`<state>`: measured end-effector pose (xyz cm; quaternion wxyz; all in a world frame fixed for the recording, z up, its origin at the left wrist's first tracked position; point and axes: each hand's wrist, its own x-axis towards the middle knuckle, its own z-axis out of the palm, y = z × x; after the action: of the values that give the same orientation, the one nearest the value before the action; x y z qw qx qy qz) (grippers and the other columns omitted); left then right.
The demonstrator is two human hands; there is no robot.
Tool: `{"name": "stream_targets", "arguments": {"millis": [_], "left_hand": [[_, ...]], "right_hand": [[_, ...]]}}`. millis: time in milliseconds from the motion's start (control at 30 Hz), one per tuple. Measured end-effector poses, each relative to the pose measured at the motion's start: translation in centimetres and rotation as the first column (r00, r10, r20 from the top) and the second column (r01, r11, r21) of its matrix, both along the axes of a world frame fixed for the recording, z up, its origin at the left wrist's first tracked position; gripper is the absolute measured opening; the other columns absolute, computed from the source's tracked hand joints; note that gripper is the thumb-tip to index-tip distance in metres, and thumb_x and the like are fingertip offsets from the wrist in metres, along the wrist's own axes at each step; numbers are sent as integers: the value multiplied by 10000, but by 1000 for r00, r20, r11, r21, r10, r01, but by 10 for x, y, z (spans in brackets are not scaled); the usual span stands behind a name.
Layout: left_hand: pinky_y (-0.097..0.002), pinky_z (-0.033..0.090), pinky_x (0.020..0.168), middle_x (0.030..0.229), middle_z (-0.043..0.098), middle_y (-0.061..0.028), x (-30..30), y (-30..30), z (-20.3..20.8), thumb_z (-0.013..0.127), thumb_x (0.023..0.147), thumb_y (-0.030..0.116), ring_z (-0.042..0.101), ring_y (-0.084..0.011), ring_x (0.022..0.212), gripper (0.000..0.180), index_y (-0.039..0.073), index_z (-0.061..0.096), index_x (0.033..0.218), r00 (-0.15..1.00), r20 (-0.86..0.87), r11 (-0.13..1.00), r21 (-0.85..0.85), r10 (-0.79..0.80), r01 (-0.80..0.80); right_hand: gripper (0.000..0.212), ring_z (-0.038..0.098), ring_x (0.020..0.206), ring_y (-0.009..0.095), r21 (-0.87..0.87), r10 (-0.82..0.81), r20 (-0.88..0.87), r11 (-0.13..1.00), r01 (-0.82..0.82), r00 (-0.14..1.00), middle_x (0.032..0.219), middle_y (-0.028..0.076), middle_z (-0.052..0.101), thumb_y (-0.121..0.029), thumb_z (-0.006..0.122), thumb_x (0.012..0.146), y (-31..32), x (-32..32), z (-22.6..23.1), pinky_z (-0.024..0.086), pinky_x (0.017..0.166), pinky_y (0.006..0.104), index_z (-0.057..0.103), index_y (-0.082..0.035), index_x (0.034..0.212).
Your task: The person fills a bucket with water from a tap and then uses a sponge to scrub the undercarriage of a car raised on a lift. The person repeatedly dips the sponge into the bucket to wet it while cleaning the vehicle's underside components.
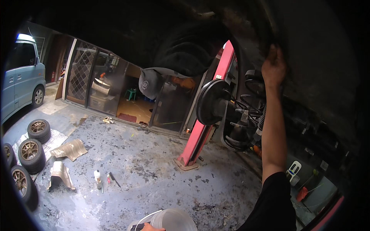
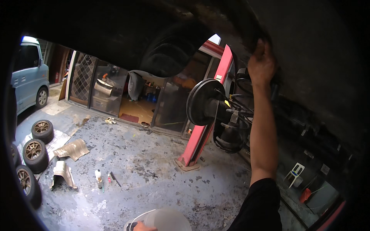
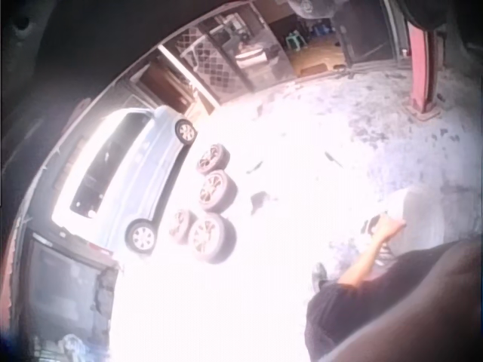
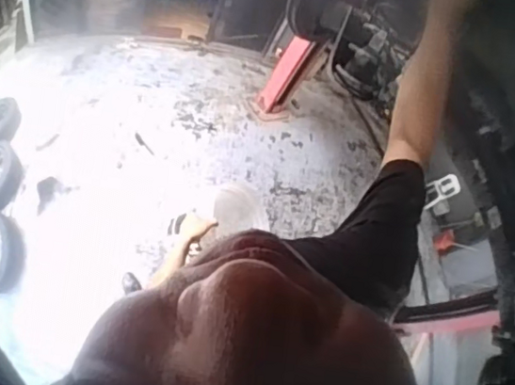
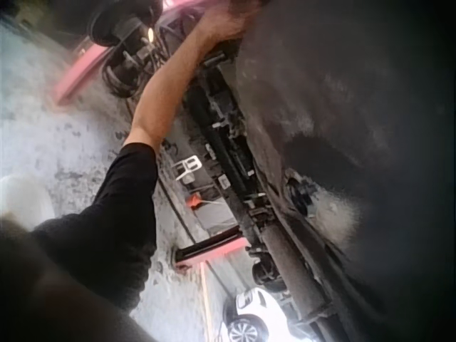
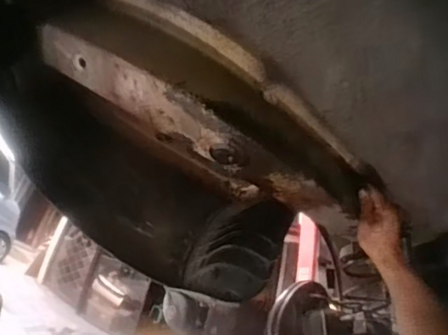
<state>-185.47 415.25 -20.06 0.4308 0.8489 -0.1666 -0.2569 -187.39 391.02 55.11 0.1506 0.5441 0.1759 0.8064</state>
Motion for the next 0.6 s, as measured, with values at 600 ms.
{"name": "stream_targets", "arguments": {"millis": [600], "left_hand": [[-371,482,540,585,597,-129,19,5,-30,707,721,452,616,-234,559,456,0,643,708,996,80,999,-20,26,-25]], "right_hand": [[414,628,992,329,-35,84,-8,996,-84,996,1073,205,649,-381,511,949,62,15,-14,481,852,365,626,-17,1109]]}}
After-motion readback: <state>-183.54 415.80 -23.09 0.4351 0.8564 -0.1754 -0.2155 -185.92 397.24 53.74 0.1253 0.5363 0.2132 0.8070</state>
